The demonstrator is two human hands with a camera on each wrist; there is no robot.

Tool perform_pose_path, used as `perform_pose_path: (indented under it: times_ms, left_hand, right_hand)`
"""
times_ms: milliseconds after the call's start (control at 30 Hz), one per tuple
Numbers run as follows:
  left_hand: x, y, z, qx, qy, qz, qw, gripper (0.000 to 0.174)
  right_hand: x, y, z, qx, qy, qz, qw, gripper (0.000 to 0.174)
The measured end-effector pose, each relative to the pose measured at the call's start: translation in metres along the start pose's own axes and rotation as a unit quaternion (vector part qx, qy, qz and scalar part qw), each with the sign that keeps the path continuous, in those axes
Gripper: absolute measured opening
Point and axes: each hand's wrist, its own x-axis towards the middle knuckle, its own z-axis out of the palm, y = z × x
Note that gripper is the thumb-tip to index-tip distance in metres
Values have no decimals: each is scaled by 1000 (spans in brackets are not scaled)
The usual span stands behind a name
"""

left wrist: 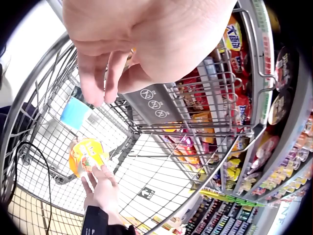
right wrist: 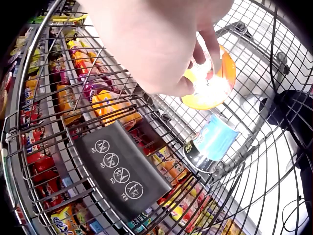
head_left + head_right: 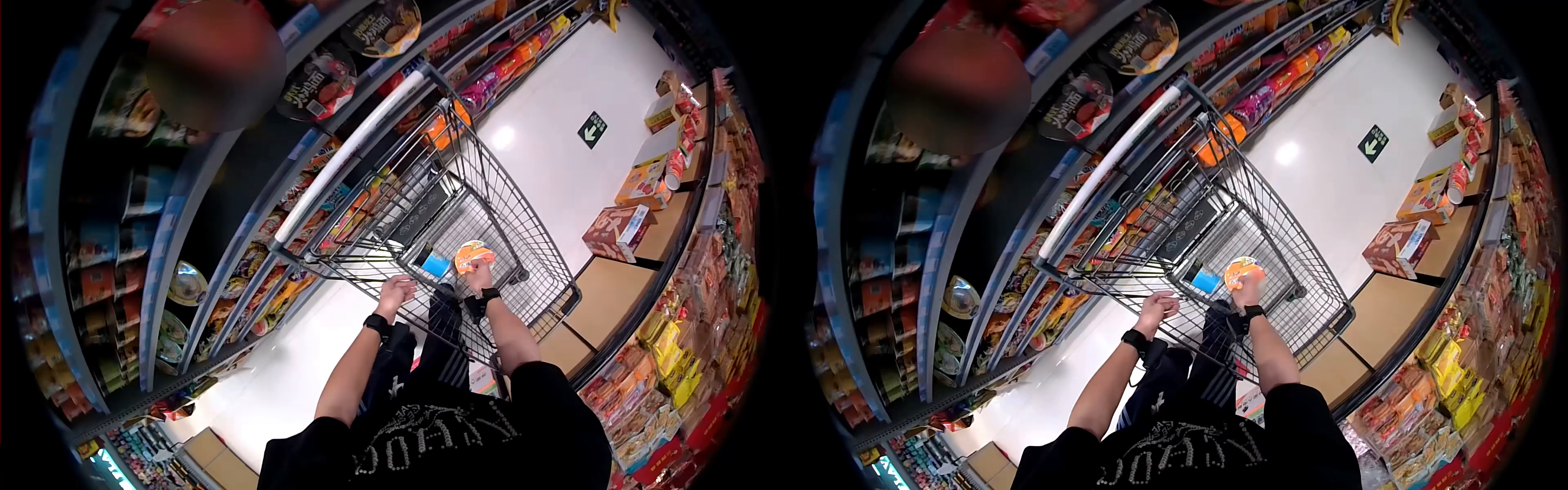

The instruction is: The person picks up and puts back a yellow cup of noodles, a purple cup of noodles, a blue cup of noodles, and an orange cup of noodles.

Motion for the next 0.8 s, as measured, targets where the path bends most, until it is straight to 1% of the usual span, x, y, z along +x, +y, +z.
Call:
perform_pose_path:
  times_ms: [33,67,100,167,200,233,300,333,367,433,467,500,567,600,633,667,700,767,800]
  left_hand:
    - [8,-6,4,-7,3,-9,1000,34]
    - [16,-14,6,-17,6,-11,1000,33]
    - [19,-14,11,-30,3,-16,999,32]
    - [25,-11,22,-24,18,-29,999,34]
    - [35,-11,19,-23,14,-29,999,38]
    - [47,-12,16,-13,24,-23,999,41]
    - [69,-6,2,-6,70,-11,997,41]
    - [80,-4,-8,0,99,14,995,39]
    - [80,10,-10,-31,138,32,989,36]
    - [91,21,-23,14,205,27,978,33]
    - [88,26,-14,-5,237,19,971,31]
    - [88,22,-6,-2,248,29,968,29]
    - [85,22,6,-7,257,44,965,28]
    - [88,21,6,21,273,35,961,28]
    - [91,20,7,2,276,45,960,27]
    - [93,22,6,-8,280,35,959,26]
    - [95,24,4,-19,281,25,959,24]
    - [95,29,-1,-23,268,13,963,17]
    - [98,27,-5,-33,258,19,966,16]
  right_hand:
    - [5,5,3,-21,1,-30,999,34]
    - [15,20,12,-78,-49,-53,994,37]
    - [21,12,12,-75,-58,-48,994,37]
    - [23,-23,4,25,-196,-2,980,40]
    - [25,-21,21,57,-180,-19,982,52]
    - [28,-16,35,56,-188,-15,980,52]
    - [44,-19,59,15,-139,-157,978,68]
    - [50,-19,72,11,-169,-119,978,80]
    - [58,-17,86,15,-176,-117,977,80]
    - [64,-11,120,-155,-182,-70,968,92]
    - [63,-26,122,-211,-172,-23,962,96]
    - [67,-28,128,-242,-173,-7,955,97]
    - [72,-30,130,-257,-195,7,947,99]
    - [74,-40,122,-249,-227,21,941,104]
    - [74,-50,109,-244,-258,36,934,110]
    - [71,-54,98,-242,-253,34,936,112]
    - [69,-56,95,-249,-252,52,934,117]
    - [61,-40,89,-123,-238,24,963,120]
    - [54,-39,78,-27,-232,7,972,120]
